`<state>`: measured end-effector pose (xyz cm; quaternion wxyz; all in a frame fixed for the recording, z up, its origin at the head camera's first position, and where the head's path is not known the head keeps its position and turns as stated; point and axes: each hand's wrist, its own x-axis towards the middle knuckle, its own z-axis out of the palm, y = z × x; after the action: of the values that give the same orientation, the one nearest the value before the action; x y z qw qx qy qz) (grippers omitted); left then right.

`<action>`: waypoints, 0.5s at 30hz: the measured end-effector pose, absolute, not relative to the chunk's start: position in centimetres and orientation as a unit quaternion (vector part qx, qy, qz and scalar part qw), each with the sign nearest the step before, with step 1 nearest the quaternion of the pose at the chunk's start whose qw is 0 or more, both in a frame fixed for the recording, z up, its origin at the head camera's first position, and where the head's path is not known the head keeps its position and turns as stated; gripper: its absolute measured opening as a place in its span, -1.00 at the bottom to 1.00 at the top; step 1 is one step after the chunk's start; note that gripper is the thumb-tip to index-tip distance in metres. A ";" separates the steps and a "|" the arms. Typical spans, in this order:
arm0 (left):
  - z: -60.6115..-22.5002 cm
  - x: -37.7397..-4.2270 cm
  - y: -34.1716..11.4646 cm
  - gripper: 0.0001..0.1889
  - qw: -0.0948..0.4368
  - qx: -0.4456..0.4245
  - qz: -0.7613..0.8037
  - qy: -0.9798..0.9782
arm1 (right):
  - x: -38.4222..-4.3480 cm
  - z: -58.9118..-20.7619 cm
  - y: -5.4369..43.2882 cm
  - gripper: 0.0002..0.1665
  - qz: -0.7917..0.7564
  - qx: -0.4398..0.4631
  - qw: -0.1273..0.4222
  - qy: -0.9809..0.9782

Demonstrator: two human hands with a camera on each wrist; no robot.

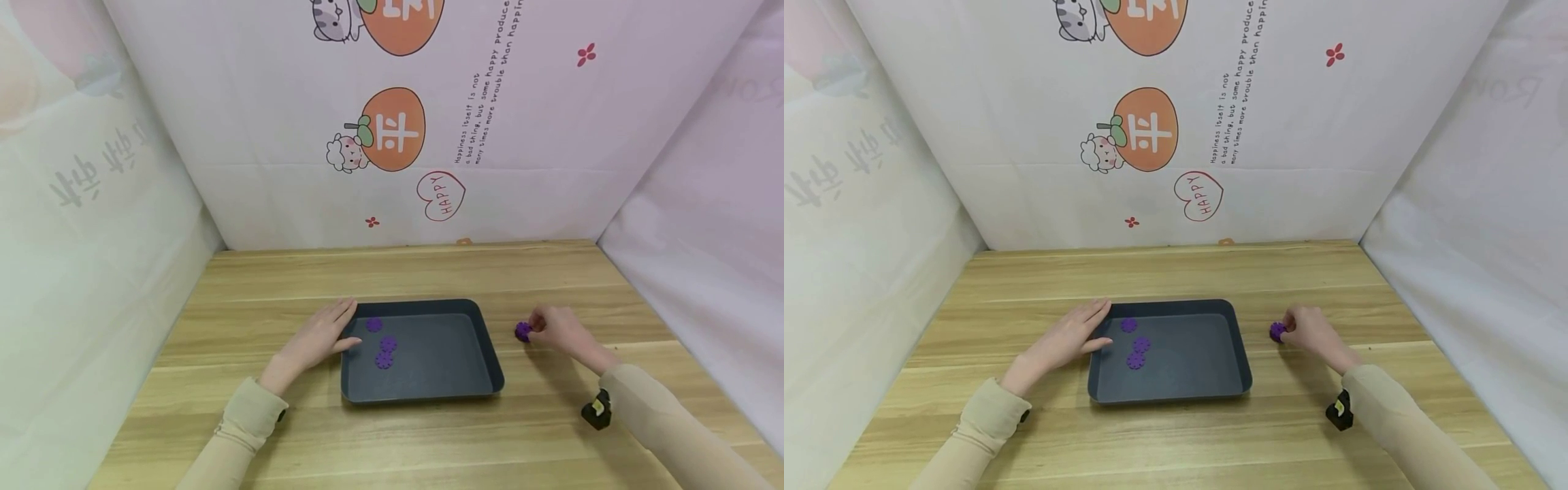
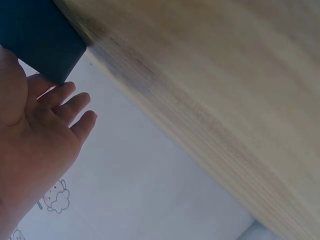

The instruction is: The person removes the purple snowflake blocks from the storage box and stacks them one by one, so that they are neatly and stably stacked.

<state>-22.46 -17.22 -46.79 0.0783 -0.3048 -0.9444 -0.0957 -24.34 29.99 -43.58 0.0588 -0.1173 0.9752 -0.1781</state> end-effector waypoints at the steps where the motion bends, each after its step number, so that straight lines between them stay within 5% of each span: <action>1: -46.7 -22.4 -17.2 -0.21 0.081 -0.306 -0.096 -0.944 | -24.3 -43.6 30.0 -0.78 -0.176 -0.115 0.063 0.976; 15: -46.3 -22.2 -17.1 -0.23 0.080 -0.306 -0.098 -0.944 | -24.1 -43.7 30.0 -0.82 -0.170 -0.127 0.051 0.976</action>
<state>-22.20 -17.10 -46.34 0.0804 -0.3058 -0.9436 -0.0980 -24.05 30.03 -43.72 0.0508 -0.1275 0.9759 -0.1695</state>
